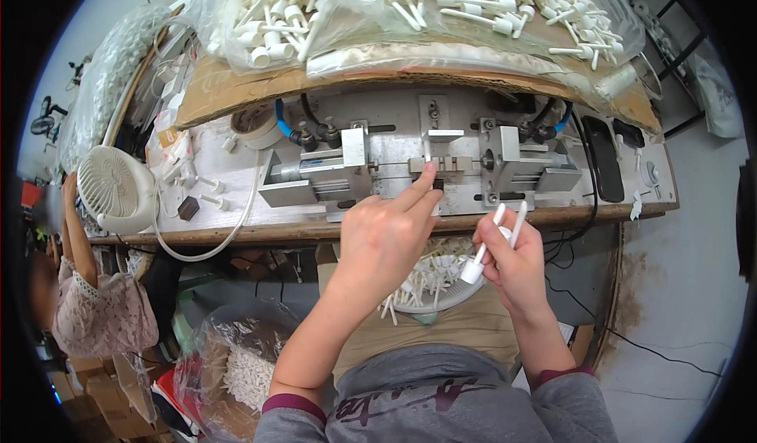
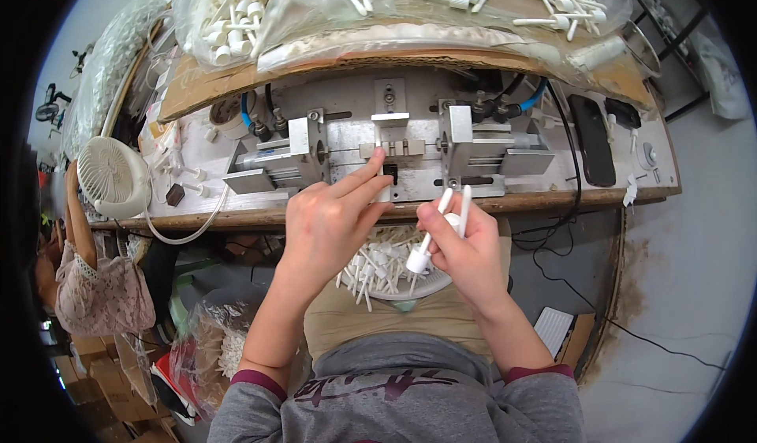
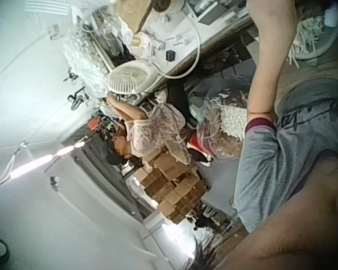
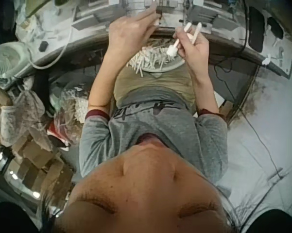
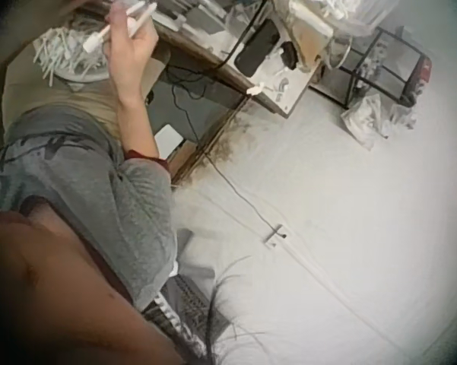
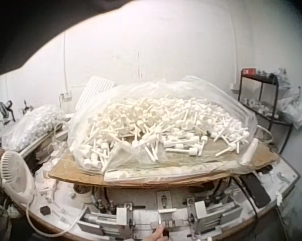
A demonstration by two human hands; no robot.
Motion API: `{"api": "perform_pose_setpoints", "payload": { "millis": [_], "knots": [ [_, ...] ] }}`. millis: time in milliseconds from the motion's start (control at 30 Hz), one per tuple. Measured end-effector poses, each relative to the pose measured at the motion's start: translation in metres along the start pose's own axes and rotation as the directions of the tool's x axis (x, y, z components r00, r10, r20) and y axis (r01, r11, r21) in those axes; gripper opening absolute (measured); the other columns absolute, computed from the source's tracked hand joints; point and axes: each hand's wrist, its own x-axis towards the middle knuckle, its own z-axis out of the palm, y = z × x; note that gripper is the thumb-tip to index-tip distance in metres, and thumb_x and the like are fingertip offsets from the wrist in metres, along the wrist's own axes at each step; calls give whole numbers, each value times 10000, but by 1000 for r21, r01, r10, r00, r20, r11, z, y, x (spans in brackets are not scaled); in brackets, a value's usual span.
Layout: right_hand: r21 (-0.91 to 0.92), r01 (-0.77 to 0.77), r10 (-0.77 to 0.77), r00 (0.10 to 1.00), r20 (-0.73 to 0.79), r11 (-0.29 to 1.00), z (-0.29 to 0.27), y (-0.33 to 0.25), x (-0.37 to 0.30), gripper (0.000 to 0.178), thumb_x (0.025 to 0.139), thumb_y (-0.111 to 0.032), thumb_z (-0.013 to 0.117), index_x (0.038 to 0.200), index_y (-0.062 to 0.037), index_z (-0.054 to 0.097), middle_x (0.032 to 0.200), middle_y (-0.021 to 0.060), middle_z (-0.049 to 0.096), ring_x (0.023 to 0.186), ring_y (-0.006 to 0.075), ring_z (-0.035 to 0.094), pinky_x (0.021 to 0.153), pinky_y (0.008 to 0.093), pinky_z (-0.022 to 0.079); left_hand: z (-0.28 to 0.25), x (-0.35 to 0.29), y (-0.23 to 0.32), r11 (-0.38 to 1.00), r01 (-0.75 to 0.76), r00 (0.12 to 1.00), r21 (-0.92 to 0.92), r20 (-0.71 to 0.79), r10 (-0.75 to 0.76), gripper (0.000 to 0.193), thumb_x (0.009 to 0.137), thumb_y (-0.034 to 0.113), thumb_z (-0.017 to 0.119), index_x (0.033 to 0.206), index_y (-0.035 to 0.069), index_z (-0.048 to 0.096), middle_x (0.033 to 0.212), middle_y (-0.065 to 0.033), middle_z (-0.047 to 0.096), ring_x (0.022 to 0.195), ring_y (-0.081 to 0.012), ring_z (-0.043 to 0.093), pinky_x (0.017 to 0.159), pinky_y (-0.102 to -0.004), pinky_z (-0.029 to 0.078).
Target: Assemble white plastic spray or pump components using a workbench fixture.
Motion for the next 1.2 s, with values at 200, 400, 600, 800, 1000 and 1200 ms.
{"api": "perform_pose_setpoints", "payload": {
  "millis": [200,400,600,800,1000,1200],
  "knots": [
    [127,-24,9,993,115,992,-2,4,8,146,1008,-196,603,1028,-54,573,716,-2,546,505,12,391,409,185,250,-21,-19,21,842,-97,993,-531,11,121,417,762,55,788,1168,39,695,1077,-114,701,795,-205,695,669,-323,571],
    [112,98,-110,988,106,989,3,-4,10,173,1044,-194,516,1151,-58,532,735,-18,516,572,32,385,511,182,298,-18,-24,16,923,-73,994,-379,-102,36,339,750,50,790,1080,26,718,970,-69,660,815,-189,666,626,-300,566],
    [187,205,-217,975,46,961,6,-12,-3,248,1029,-103,465,1258,-11,476,1016,80,591,836,121,581,788,264,461,5,-8,6,999,-39,995,35,-92,42,332,698,102,798,1018,39,738,1207,-94,694,737,-191,661,691,-298,526],
    [-106,607,-599,795,96,788,-4,-4,0,268,1073,-173,354,1299,-32,384,1366,289,510,1255,367,560,1032,420,445,9,1,2,997,-15,999,76,-34,18,307,708,172,814,991,74,746,1186,-81,711,637,-180,654,593,-287,489],
    [-465,814,-822,503,266,348,-10,-4,14,326,1075,-261,366,1338,-67,375,1440,316,431,1368,415,435,1117,511,355,-1,0,7,966,123,991,-227,-13,-130,366,762,140,817,1104,58,717,1135,-73,726,670,-141,670,632,-260,524],
    [-398,910,-748,342,568,115,8,-10,28,558,1006,-304,515,1494,-111,326,1436,300,469,1378,440,423,1111,528,339,-15,2,20,-25,518,850,-855,518,-102,342,819,109,817,1115,-7,690,985,-73,711,863,-98,671,729,-221,541]
  ]
}}
